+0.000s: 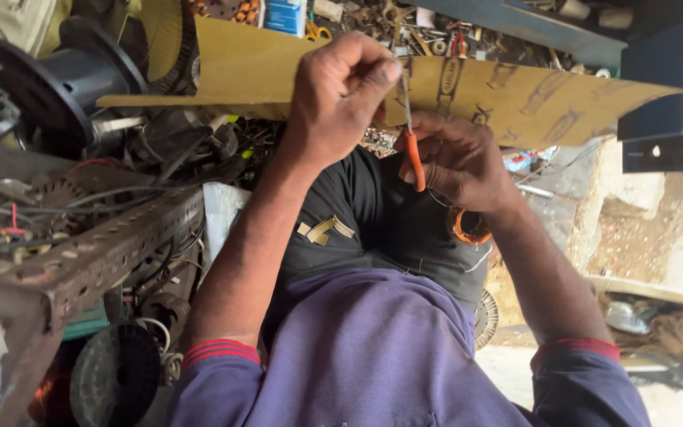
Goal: The person sits cross-legged and works on a cylindrical electrical motor component, wrapping copper wire around it and securing it with strips of brown paper. They use scissors to cut the paper and apply it to the motor assembly.
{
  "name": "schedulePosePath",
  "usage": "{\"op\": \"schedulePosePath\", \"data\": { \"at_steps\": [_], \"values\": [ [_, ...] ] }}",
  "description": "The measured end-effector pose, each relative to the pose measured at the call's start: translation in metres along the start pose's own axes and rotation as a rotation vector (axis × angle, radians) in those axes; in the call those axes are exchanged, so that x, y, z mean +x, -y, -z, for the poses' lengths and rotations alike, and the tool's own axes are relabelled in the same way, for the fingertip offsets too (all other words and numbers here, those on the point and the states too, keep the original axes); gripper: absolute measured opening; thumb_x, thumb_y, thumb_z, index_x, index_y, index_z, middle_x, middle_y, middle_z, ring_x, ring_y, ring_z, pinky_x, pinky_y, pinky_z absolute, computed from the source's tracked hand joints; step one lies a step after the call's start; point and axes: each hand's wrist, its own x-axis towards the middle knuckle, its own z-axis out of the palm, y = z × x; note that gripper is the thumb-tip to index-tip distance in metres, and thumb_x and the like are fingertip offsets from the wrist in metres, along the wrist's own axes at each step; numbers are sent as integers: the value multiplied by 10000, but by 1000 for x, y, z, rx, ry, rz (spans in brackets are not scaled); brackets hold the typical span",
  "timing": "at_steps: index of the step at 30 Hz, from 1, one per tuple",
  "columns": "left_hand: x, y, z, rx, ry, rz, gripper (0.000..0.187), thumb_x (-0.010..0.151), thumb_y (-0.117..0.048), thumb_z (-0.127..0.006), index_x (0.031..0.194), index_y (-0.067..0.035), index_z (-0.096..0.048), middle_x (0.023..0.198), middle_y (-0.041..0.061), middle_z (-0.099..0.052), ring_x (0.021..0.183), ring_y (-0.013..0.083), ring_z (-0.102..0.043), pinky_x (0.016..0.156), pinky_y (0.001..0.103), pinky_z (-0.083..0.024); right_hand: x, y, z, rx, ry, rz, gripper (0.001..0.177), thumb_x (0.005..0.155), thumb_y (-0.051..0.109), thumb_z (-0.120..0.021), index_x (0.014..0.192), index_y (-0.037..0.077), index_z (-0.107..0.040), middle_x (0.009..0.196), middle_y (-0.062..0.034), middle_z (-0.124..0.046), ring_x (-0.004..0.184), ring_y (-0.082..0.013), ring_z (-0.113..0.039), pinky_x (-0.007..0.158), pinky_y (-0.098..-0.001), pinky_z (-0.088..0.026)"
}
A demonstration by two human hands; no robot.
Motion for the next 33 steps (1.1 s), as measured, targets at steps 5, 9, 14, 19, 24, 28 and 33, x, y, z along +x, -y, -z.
{"op": "schedulePosePath", "data": {
  "at_steps": [5, 9, 14, 19, 24, 28, 33],
  "values": [
    [-8, 0, -11, -137, 16, 93, 139, 1063, -126, -666, 987, -11, -646, 815, 7, -664, 678, 48, -654, 564, 220, -578, -1, -1, -4, 77, -40, 53, 612, 907, 70, -825, 1436, -41, -537, 1345, -95, -663, 1038, -157, -704, 917, -292, -607],
    [-13, -3, -16, -157, 19, 116, 122, 1071, -98, -657, 1000, -2, -629, 850, 7, -681, 722, 40, -676, 608, 216, -595, -1, -3, -6, 38, -40, 84, 581, 916, 60, -820, 1427, -44, -564, 1305, -83, -666, 1025, -148, -694, 897, -287, -608],
    [-15, -1, -18, -183, 8, 161, 115, 1055, -82, -667, 986, 4, -633, 838, 19, -673, 708, 43, -656, 588, 219, -593, -5, -8, -5, 42, -38, 68, 569, 935, 69, -816, 1439, -49, -580, 1265, -91, -688, 982, -153, -694, 868, -273, -584],
    [-16, -2, -17, -181, 7, 235, 149, 1047, -133, -674, 980, -7, -634, 834, 24, -675, 688, 63, -675, 581, 225, -608, -6, -15, 0, 113, -69, 62, 592, 921, 62, -809, 1451, -29, -560, 1269, -92, -693, 984, -160, -698, 864, -276, -584],
    [-27, 2, 9, 517, 85, -64, 160, 973, -97, -707, 847, -18, -648, 971, 123, -696, 924, 229, -719, 837, 425, -616, -25, -27, 5, 86, -201, 85, 580, 940, -47, -785, 1475, -6, -563, 1251, -91, -670, 1025, -146, -673, 935, -300, -585],
    [-65, 30, 13, 1092, 194, -346, 132, 790, -190, -704, 694, -145, -625, 1148, 235, -706, 1092, 411, -647, 1010, 562, -432, -51, -46, 9, 108, -333, 9, 581, 901, -69, -756, 1445, 16, -570, 1243, -115, -692, 1038, -187, -716, 920, -315, -600],
    [-78, 85, 14, 938, 320, 218, 183, 1023, -150, -561, 932, -3, -622, 876, 193, -643, 873, 394, -630, 898, 522, -496, -62, -57, 6, 65, -387, -2, 574, 893, -54, -763, 1431, 12, -576, 1253, -118, -683, 1085, -185, -706, 954, -329, -605]
  ]
}}
